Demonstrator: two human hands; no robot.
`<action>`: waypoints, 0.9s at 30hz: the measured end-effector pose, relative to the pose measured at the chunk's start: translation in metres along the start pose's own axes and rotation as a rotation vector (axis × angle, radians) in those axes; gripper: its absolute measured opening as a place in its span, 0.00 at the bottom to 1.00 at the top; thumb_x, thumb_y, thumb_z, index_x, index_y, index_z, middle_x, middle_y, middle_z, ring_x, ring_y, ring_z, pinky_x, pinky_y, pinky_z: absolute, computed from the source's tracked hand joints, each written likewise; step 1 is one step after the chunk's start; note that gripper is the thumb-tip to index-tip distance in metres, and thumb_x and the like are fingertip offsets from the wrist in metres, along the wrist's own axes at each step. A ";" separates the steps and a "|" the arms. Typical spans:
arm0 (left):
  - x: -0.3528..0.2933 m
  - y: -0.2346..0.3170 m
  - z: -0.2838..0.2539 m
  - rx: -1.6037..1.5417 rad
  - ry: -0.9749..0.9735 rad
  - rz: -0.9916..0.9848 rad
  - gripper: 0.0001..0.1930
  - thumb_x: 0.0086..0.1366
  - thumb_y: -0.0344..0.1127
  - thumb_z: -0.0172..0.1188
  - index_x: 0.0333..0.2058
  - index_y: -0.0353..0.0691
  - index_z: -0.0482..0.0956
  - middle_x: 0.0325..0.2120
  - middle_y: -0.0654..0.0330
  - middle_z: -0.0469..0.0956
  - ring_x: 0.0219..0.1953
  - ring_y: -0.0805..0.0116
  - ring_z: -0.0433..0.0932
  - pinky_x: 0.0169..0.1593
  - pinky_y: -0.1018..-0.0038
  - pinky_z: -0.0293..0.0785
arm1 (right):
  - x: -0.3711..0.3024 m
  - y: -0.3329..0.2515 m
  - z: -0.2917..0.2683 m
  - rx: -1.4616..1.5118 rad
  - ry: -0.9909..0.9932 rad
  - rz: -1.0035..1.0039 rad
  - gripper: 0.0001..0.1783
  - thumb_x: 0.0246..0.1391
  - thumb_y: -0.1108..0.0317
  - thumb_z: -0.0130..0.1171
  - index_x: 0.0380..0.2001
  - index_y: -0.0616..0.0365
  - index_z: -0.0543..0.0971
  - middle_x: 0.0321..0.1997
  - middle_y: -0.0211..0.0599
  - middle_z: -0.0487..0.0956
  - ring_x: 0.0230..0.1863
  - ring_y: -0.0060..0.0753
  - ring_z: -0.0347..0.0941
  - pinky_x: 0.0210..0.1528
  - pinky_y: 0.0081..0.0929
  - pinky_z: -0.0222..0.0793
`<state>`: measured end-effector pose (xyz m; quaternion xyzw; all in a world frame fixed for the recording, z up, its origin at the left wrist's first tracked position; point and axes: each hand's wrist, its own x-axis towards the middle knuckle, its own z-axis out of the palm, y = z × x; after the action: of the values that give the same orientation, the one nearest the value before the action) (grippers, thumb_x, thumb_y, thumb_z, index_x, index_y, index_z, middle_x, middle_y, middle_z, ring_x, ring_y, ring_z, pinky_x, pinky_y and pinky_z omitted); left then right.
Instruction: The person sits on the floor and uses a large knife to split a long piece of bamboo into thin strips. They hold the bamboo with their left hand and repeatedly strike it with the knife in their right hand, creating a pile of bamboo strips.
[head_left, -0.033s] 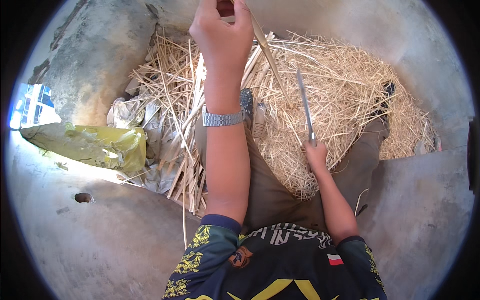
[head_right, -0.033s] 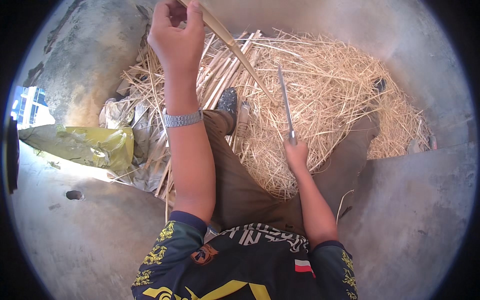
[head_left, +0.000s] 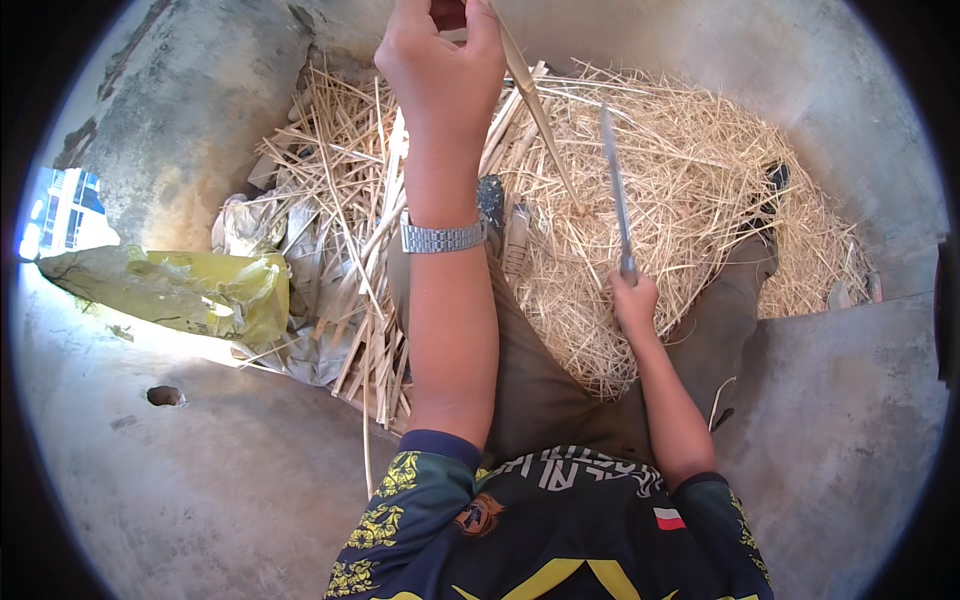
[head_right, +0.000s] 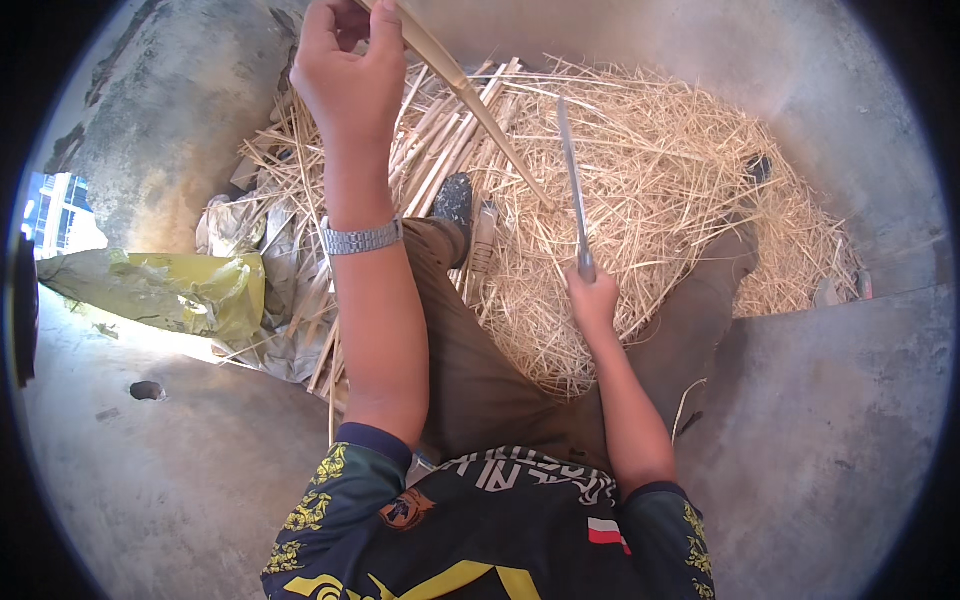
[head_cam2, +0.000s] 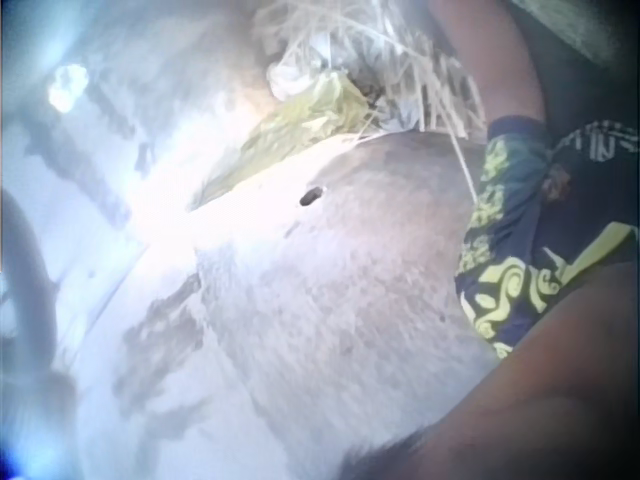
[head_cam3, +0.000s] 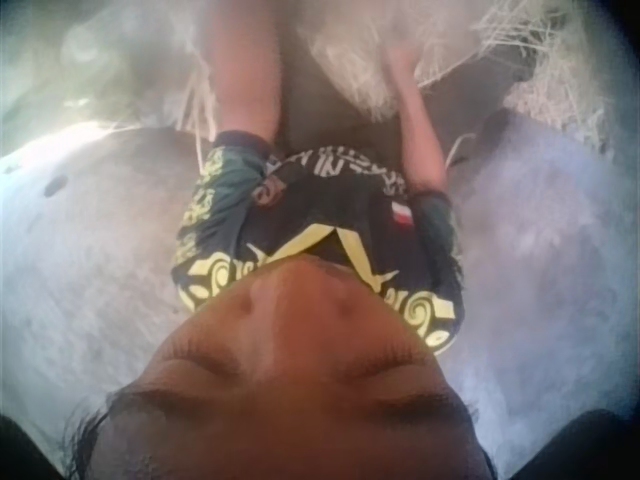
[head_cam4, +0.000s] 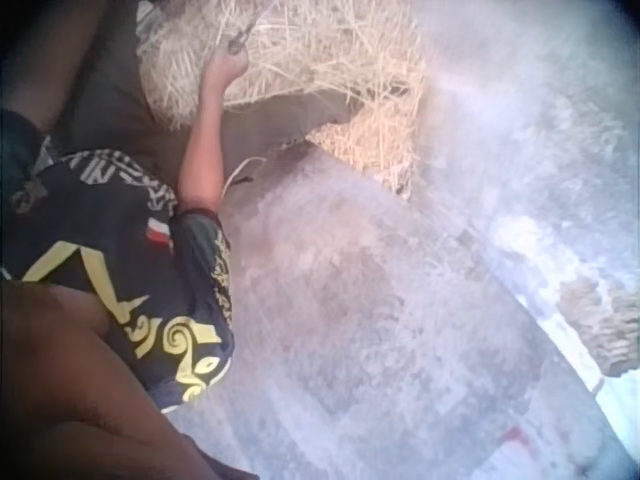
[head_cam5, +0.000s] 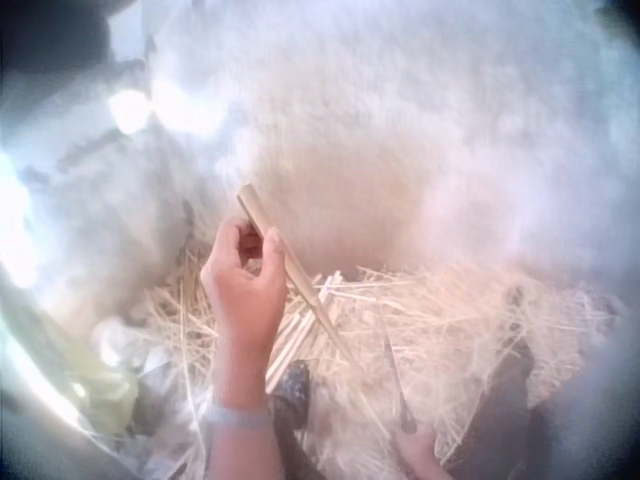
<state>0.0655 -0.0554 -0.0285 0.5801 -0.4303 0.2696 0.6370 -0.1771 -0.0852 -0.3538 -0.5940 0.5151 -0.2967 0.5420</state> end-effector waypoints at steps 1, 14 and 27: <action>0.000 0.002 -0.002 0.019 -0.011 0.003 0.06 0.64 0.26 0.62 0.38 0.30 0.77 0.28 0.55 0.81 0.30 0.69 0.81 0.37 0.73 0.77 | -0.003 -0.031 -0.002 0.073 0.004 -0.044 0.11 0.57 0.67 0.64 0.24 0.58 0.74 0.15 0.26 0.70 0.13 0.19 0.63 0.16 0.24 0.57; 0.000 0.012 0.003 -0.051 -0.110 -0.006 0.10 0.68 0.28 0.60 0.45 0.30 0.77 0.31 0.55 0.82 0.34 0.72 0.81 0.38 0.75 0.77 | 0.034 0.081 0.015 -0.534 -0.107 0.378 0.18 0.49 0.60 0.63 0.33 0.69 0.80 0.25 0.46 0.80 0.23 0.38 0.77 0.26 0.36 0.69; -0.002 -0.003 0.001 -0.218 -0.108 -0.164 0.14 0.71 0.30 0.58 0.52 0.29 0.77 0.35 0.59 0.82 0.37 0.75 0.80 0.39 0.77 0.78 | 0.006 -0.047 -0.004 0.317 -0.012 -0.071 0.11 0.59 0.67 0.63 0.26 0.56 0.73 0.15 0.28 0.71 0.13 0.19 0.65 0.15 0.23 0.60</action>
<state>0.0665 -0.0564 -0.0318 0.5543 -0.4419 0.1368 0.6919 -0.1658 -0.0976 -0.3091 -0.5205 0.4375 -0.3896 0.6212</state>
